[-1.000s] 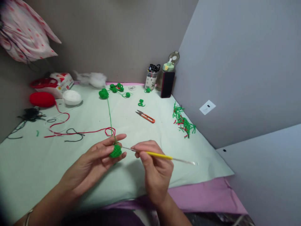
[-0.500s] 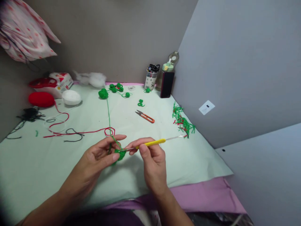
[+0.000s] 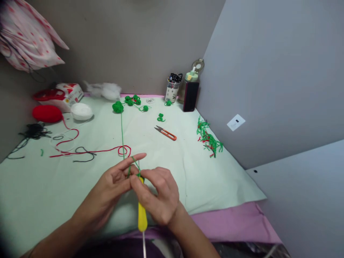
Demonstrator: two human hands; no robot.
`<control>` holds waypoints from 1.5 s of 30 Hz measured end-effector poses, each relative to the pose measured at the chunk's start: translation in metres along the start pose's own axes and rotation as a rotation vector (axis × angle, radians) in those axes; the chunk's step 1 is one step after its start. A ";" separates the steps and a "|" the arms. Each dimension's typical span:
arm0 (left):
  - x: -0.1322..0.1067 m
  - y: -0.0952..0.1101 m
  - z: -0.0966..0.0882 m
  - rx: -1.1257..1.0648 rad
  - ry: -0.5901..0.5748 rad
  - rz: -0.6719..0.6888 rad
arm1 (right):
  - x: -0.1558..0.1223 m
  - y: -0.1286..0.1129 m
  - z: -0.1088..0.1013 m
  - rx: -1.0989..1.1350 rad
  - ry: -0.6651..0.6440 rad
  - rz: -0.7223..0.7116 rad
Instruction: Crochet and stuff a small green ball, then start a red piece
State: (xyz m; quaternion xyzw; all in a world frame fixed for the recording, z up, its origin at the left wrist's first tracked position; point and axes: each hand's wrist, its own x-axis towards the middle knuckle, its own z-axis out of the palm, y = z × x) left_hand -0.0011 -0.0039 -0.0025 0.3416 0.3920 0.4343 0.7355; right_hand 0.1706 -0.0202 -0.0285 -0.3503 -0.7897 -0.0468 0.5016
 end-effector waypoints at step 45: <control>-0.004 0.004 0.000 0.249 0.080 0.122 | 0.008 0.009 -0.003 0.782 0.101 0.694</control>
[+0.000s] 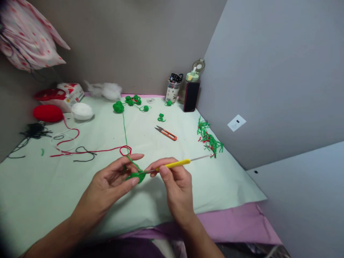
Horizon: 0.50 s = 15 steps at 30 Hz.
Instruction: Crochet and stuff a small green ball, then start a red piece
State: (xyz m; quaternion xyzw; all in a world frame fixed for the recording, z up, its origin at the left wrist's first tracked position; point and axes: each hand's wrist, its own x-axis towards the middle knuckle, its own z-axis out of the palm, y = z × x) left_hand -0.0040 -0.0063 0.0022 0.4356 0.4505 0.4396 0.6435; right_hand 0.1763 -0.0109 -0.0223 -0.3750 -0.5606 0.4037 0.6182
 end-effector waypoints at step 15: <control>0.004 0.004 -0.003 -0.397 -0.183 -0.222 | -0.010 0.005 0.003 -0.663 -0.059 -0.627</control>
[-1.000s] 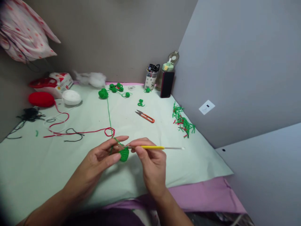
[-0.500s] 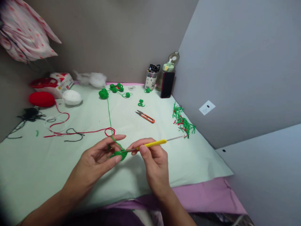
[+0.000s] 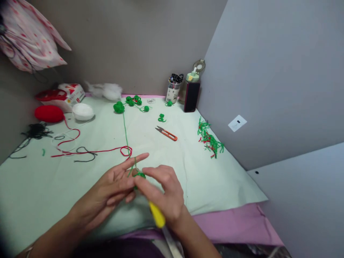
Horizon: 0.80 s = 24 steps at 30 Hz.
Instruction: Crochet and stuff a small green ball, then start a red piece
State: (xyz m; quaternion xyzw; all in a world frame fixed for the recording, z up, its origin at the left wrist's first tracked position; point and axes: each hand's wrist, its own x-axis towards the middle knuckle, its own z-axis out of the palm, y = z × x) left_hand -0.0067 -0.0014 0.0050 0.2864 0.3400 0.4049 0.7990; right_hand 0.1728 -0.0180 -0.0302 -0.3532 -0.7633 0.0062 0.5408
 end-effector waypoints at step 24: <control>0.002 -0.001 -0.004 0.033 -0.136 -0.009 | 0.016 0.007 0.002 0.957 0.125 0.778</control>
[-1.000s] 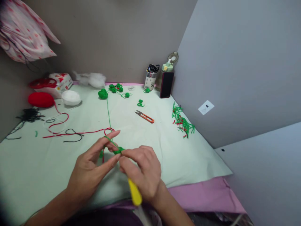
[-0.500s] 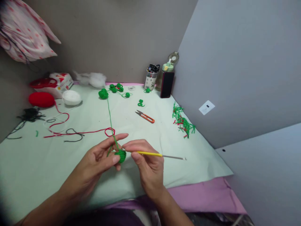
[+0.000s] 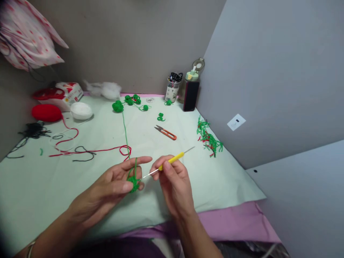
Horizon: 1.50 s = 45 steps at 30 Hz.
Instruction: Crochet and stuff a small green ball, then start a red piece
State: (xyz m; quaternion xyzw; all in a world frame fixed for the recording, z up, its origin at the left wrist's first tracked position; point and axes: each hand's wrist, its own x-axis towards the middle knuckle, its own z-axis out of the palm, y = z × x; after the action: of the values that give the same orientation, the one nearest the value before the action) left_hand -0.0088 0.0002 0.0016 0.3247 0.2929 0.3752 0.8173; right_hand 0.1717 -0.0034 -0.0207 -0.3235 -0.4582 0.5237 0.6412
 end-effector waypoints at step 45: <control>0.002 -0.013 0.003 0.162 0.243 0.187 | -0.014 0.002 0.007 -0.658 -0.083 -0.485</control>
State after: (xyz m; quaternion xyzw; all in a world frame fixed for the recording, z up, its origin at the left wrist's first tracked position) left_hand 0.0001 -0.0059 -0.0066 0.3677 0.3872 0.4613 0.7086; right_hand 0.1638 -0.0168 -0.0233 -0.3727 -0.6898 0.1955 0.5891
